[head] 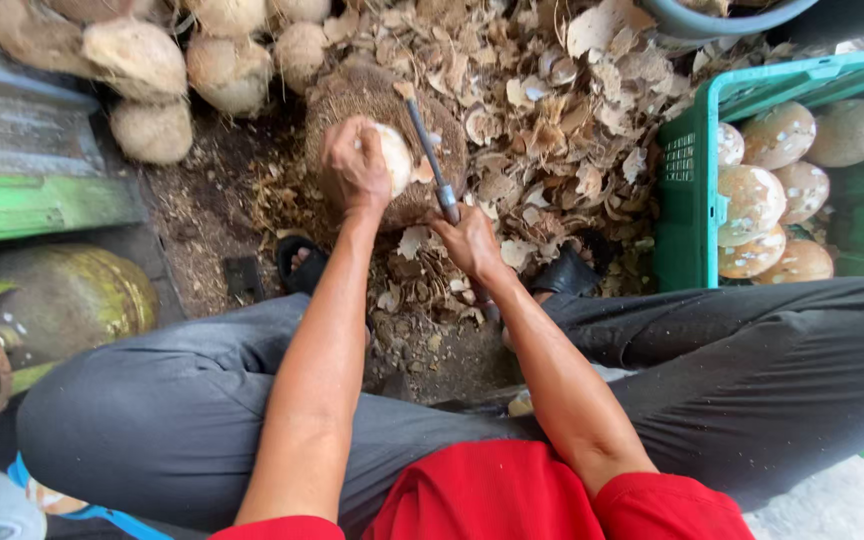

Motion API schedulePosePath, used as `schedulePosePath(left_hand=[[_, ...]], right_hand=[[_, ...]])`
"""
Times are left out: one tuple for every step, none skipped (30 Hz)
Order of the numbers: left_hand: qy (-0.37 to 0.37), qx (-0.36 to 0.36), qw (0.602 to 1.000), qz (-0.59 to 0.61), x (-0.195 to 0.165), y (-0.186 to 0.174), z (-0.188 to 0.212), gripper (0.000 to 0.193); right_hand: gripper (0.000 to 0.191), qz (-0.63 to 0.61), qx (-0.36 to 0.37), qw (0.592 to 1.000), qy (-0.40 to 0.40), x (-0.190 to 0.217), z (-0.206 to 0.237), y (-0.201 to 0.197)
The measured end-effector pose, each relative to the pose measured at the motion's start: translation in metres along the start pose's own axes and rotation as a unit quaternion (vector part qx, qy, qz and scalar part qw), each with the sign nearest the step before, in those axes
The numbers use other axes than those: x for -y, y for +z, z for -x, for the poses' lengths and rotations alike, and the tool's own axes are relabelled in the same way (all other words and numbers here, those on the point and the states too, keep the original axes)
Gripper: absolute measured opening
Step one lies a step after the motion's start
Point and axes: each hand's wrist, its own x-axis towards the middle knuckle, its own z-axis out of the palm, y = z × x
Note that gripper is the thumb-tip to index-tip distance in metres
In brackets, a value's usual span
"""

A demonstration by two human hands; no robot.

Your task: The person sits on the ground and husks coconuts, holding each coconut against a wooden chopping block and striking off the fibrous husk with a machete. Husked coconuts are set aside and a new unhusked coconut is picked up to continue.

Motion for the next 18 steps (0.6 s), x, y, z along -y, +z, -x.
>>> schedulePosePath(left_hand=[[-0.004,0.008,1.000,-0.005,-0.001,-0.001,0.000,0.038],[-0.005,0.012,1.000,-0.011,-0.002,-0.001,-0.001,0.037],[-0.006,0.020,1.000,-0.016,-0.003,-0.003,-0.002,0.036],[-0.030,0.048,0.998,-0.030,-0.005,-0.004,-0.001,0.037],[-0.050,0.072,0.995,-0.041,-0.007,-0.005,-0.001,0.039],[-0.068,0.091,0.992,-0.053,-0.009,-0.006,-0.002,0.041],[-0.063,0.085,0.992,-0.062,-0.011,-0.006,-0.002,0.041],[-0.061,0.083,0.992,-0.072,-0.013,-0.006,-0.002,0.041],[-0.059,0.081,0.991,-0.084,-0.013,-0.005,-0.002,0.042],[-0.055,0.063,0.994,-0.068,-0.012,-0.005,-0.002,0.038],[-0.047,0.043,0.997,-0.051,-0.010,-0.003,-0.003,0.036],[-0.035,0.019,0.999,-0.029,-0.008,0.000,-0.005,0.034],[-0.015,0.012,1.000,-0.002,-0.004,0.002,-0.007,0.034],[-0.003,0.016,1.000,0.022,0.000,0.004,-0.008,0.034],[0.006,0.021,0.999,0.041,0.004,0.005,-0.006,0.034],[0.024,-0.033,0.999,0.011,0.007,0.006,-0.006,0.038],[0.047,-0.090,0.995,-0.016,0.007,0.011,-0.007,0.044],[0.068,-0.140,0.987,-0.039,0.007,0.013,-0.006,0.052]], right_hand=[[0.030,-0.040,0.013,0.999,0.018,0.003,0.004,0.000],[0.033,-0.023,-0.003,1.000,0.007,0.007,0.007,0.002],[0.037,-0.007,-0.021,1.000,-0.001,0.012,0.010,0.003],[0.040,0.012,-0.044,0.999,-0.006,0.016,0.014,0.004],[0.040,0.001,-0.059,0.998,-0.028,0.020,0.016,0.006],[0.041,-0.011,-0.072,0.996,-0.056,0.023,0.017,0.009],[0.041,-0.023,-0.082,0.993,-0.082,0.024,0.017,0.010],[0.030,0.000,-0.061,0.997,-0.050,0.025,0.015,0.011],[0.018,0.023,-0.040,0.999,-0.018,0.024,0.012,0.013],[0.008,0.044,-0.022,0.999,0.013,0.024,0.009,0.013],[0.017,0.039,-0.013,0.999,0.027,0.022,0.008,0.015],[0.027,0.035,-0.008,0.999,0.035,0.021,0.005,0.016],[0.036,0.033,0.000,0.998,0.046,0.020,0.004,0.017],[0.036,0.053,-0.018,0.998,0.036,0.020,0.004,0.017],[0.036,0.071,-0.032,0.997,0.027,0.021,0.005,0.016],[0.036,0.087,-0.045,0.995,0.005,0.023,0.007,0.015],[0.034,0.064,-0.019,0.998,0.019,0.025,0.008,0.013],[0.032,0.043,0.003,0.998,0.039,0.028,0.010,0.009]])
